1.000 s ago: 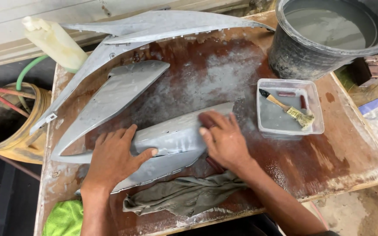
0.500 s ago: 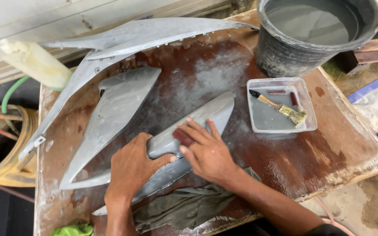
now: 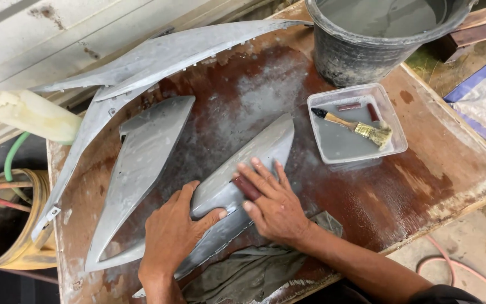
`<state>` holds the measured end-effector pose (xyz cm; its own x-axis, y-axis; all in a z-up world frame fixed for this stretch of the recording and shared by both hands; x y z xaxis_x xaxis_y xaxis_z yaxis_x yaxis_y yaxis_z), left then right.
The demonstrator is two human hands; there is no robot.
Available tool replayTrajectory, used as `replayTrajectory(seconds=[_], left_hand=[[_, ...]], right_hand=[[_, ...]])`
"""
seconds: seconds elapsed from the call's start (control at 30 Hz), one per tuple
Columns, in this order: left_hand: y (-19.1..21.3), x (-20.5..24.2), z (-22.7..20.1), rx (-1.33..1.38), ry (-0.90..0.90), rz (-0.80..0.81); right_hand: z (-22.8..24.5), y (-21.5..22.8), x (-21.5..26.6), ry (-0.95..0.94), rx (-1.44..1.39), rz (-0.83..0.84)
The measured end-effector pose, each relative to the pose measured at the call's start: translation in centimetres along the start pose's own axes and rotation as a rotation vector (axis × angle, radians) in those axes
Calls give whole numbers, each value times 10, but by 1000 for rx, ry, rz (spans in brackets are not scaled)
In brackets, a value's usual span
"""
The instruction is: The person sands a grey plastic motorcycle part on a wooden table using a red sanding block. They hold the part with their left hand and rub the sanding block over the surface with their right hand, focusing on the edges and flat areas.
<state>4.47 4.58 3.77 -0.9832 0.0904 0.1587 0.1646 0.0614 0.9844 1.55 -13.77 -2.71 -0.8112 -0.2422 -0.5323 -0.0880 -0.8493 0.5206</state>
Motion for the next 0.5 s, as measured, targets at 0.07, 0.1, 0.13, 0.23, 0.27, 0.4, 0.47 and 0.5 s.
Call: replayTrajectory(seconds=[0.07, 0.1, 0.13, 0.23, 0.27, 0.4, 0.47, 0.5], left_hand=[[-2, -2, 2, -7, -10, -2], [-4, -3, 3, -11, -17, -4], [-3, -3, 2, -9, -19, -4], [-4, -3, 2, -17, -9, 35], [-5, -4, 2, -31, -19, 49], [-9, -5, 5, -23, -38, 108], [-4, -4, 4, -15, -50, 147], [-4, -3, 4, -8, -66, 185]], right_hand=[[-33, 0, 3, -97, 92, -41], [-52, 2, 5, -192, 186, -77], [-50, 7, 4, -193, 188, -76], [-45, 15, 3, -241, 162, -165], [-38, 6, 2, -222, 168, -123], [1, -30, 12, -25, 191, 60], [-7, -30, 14, 11, 181, 70], [-9, -31, 15, 44, 172, 77]])
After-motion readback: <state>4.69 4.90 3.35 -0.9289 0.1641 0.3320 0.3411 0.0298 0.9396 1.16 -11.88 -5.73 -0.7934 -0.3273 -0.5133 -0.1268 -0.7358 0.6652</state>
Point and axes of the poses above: each hand's wrist, its own x-axis away from the middle knuckle, its own y-axis out of the back of the hand, z = x × y, the point moved 7 cm from there along -x, towards the middle knuckle, and after that the axes turned 15 degrees about -x, right-handed, at the moved point
